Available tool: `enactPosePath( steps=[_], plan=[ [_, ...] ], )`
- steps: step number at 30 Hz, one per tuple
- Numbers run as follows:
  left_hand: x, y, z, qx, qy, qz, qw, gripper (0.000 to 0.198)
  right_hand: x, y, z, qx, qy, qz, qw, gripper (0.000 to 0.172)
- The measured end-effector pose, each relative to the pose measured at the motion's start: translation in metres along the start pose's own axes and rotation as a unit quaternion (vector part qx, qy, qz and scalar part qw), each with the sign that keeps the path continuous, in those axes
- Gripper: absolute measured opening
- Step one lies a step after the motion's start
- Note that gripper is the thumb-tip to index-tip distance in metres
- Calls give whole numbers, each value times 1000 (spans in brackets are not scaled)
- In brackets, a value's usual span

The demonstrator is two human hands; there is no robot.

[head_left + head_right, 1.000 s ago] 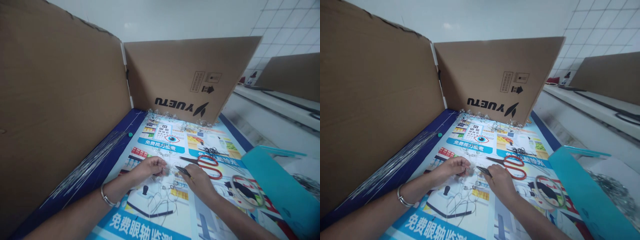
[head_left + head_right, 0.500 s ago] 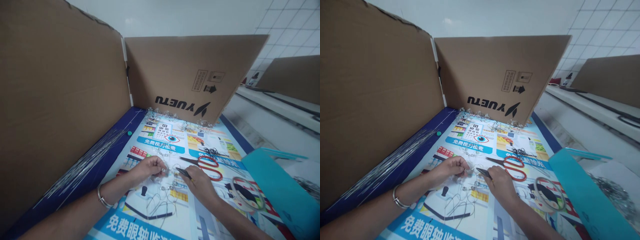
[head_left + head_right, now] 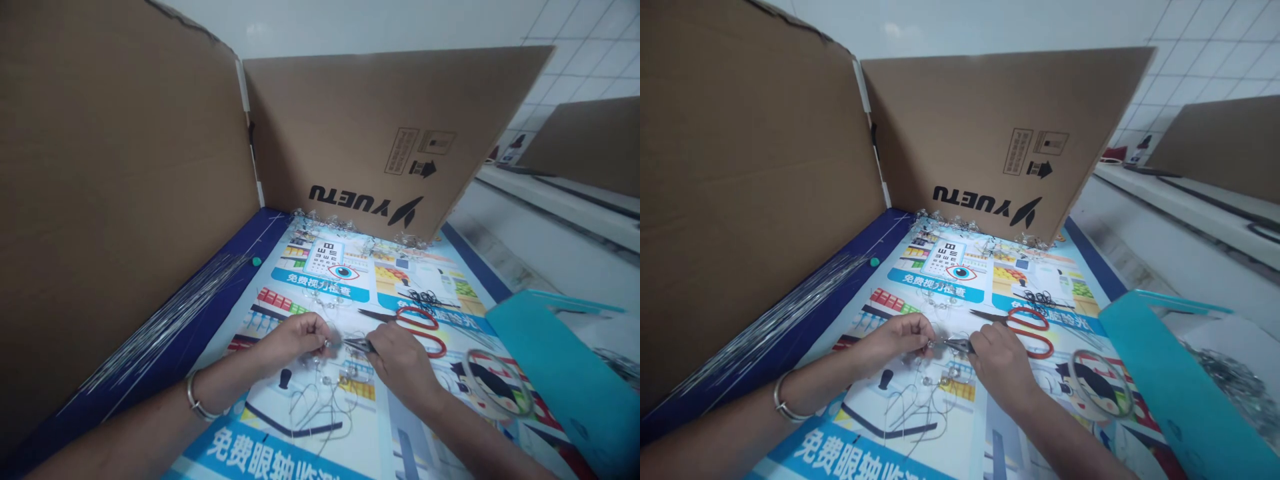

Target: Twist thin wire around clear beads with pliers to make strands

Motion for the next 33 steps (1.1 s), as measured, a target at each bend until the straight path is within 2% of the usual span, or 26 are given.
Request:
enactPosePath(
  steps=[4,14,23,33],
  plan=[
    [2,1,0,3,-8,9,1000,19,-2,-4,-2,-14,0,45,999,17],
    [7,3,-1,0,-20,20,1000,22,-8,-5,-6,-62,-15,102,993,28],
    [7,3,0,-1,-28,30,999,24,3,0,-5,-94,-34,89,991,29],
    [7,3,0,1,-33,14,999,20,1,-3,-7,-94,4,48,994,33]
  ],
)
Point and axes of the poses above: each hand's wrist, its own z-axis away from the middle knuckle, its own x-axis out of the palm, y = z × x, the point moved 7 cm from there along -z, towards the middle knuckle, and after that the axes turned 2 degrees about z, right-handed, at the moved point
